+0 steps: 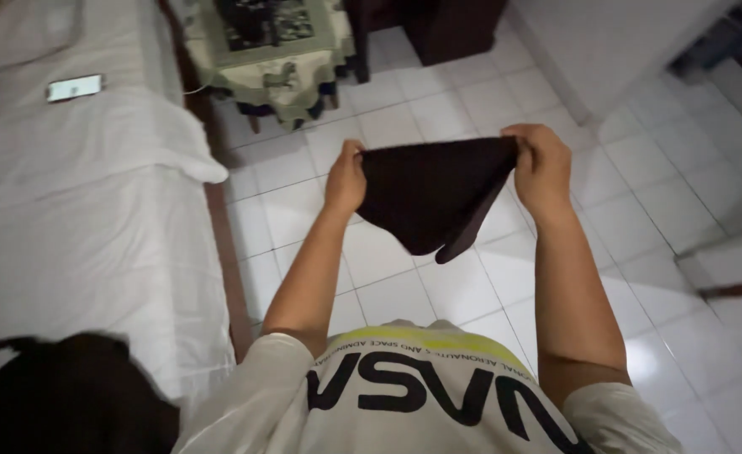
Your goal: The person folds a white pair of shorts and two dark-colored shirts on a bed. They smooth each item, fold it into a compact rectangle, and place it on a growing stack of folded laundry.
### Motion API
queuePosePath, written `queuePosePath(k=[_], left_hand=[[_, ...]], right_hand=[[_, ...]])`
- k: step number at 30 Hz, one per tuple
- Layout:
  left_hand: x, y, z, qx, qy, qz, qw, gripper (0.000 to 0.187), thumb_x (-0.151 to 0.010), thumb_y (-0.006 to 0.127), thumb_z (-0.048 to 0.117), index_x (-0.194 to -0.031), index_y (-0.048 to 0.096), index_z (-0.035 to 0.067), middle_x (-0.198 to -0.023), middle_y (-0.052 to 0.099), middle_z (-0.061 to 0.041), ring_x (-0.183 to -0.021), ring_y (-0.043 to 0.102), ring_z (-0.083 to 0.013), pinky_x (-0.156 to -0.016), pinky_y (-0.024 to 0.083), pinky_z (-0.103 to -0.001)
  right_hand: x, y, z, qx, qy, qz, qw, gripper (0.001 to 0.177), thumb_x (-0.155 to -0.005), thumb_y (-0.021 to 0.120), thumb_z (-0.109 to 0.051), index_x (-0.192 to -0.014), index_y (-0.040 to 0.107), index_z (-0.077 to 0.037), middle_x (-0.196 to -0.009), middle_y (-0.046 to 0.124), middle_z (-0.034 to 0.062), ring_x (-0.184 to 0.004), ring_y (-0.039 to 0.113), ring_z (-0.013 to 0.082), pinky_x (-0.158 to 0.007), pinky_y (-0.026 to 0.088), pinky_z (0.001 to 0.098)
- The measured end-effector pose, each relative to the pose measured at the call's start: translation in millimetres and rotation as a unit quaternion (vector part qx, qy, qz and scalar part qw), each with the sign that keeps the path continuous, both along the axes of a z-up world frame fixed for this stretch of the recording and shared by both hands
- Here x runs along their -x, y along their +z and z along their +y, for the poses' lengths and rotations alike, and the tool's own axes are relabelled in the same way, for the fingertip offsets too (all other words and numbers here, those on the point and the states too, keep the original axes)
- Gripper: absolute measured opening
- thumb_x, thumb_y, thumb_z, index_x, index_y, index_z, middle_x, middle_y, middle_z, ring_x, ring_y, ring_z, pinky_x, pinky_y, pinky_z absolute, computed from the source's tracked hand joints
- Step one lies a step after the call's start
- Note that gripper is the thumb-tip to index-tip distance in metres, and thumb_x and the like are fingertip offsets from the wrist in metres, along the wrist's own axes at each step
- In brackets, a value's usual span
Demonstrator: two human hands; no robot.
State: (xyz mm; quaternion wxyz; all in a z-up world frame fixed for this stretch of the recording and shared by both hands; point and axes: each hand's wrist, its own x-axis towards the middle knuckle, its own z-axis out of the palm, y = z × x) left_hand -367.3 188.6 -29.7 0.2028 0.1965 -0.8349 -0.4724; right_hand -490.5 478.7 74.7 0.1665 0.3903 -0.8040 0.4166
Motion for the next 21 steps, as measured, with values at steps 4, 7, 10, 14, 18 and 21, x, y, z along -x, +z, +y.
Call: queuePosePath(k=[4, 7, 10, 14, 18, 21], left_hand=[[18, 17, -1, 0.056, -0.030, 0.025, 0.998, 0.012, -0.106, 0.054, 0.020, -0.118, 0.053, 0.019, -0.098, 0.070, -0.024, -0.099, 0.067, -0.0503, -0.090, 0.052, -0.057], [43, 14, -16, 0.042, -0.080, 0.052, 0.995, 0.013, -0.098, 0.071, 0.027, -0.107, 0.063, 0.023, -0.087, 0.068, -0.010, -0.089, 0.069, -0.0352, -0.084, 0.055, -0.046], [59, 24, -28, 0.091, -0.148, 0.107, 0.979, 0.017, -0.084, 0.086, 0.029, -0.091, 0.071, 0.026, -0.085, 0.060, -0.005, -0.087, 0.065, -0.0310, -0.082, 0.054, -0.042], [55, 62, -32, 0.063, -0.258, 0.167, 0.950, 0.015, -0.078, 0.088, 0.015, -0.088, 0.076, 0.016, -0.086, 0.056, -0.006, -0.077, 0.059, -0.0241, -0.076, 0.052, -0.038], [60, 84, -39, 0.053, -0.279, 0.145, 0.948, 0.009, -0.085, 0.081, 0.009, -0.091, 0.077, 0.013, -0.085, 0.062, -0.008, -0.072, 0.061, -0.0237, -0.070, 0.052, -0.039], [68, 78, -56, 0.062, -0.290, 0.117, 0.948, 0.010, -0.087, 0.079, 0.013, -0.096, 0.075, 0.015, -0.088, 0.068, -0.010, -0.074, 0.065, -0.0271, -0.071, 0.051, -0.042]], right_hand=[[7, -12, 47, -0.019, -0.102, 0.030, 0.994, 0.013, -0.105, 0.068, 0.004, -0.110, 0.074, -0.006, -0.098, 0.073, 0.0150, -0.096, 0.070, 0.0389, -0.087, 0.053, 0.0461], [6, -14, 71, -0.049, -0.140, -0.001, 0.989, 0.012, -0.105, 0.067, 0.002, -0.108, 0.074, -0.007, -0.095, 0.073, 0.0148, -0.096, 0.069, 0.0409, -0.088, 0.053, 0.0479], [12, -22, 87, -0.056, -0.153, 0.026, 0.986, 0.014, -0.103, 0.069, 0.006, -0.106, 0.074, -0.007, -0.093, 0.072, 0.0127, -0.093, 0.070, 0.0401, -0.087, 0.054, 0.0470], [9, -29, 93, -0.055, -0.165, 0.020, 0.985, 0.032, -0.096, 0.063, 0.016, -0.106, 0.077, -0.012, -0.095, 0.068, 0.0121, -0.094, 0.069, 0.0400, -0.087, 0.054, 0.0455], [8, -30, 82, -0.065, -0.172, -0.015, 0.983, 0.040, -0.093, 0.056, 0.019, -0.108, 0.077, -0.012, -0.101, 0.060, 0.0134, -0.094, 0.065, 0.0410, -0.084, 0.053, 0.0466], [-1, -16, 62, -0.058, -0.189, -0.009, 0.980, 0.035, -0.091, 0.056, 0.020, -0.107, 0.072, -0.007, -0.102, 0.060, 0.0179, -0.093, 0.065, 0.0474, -0.080, 0.053, 0.0511]])
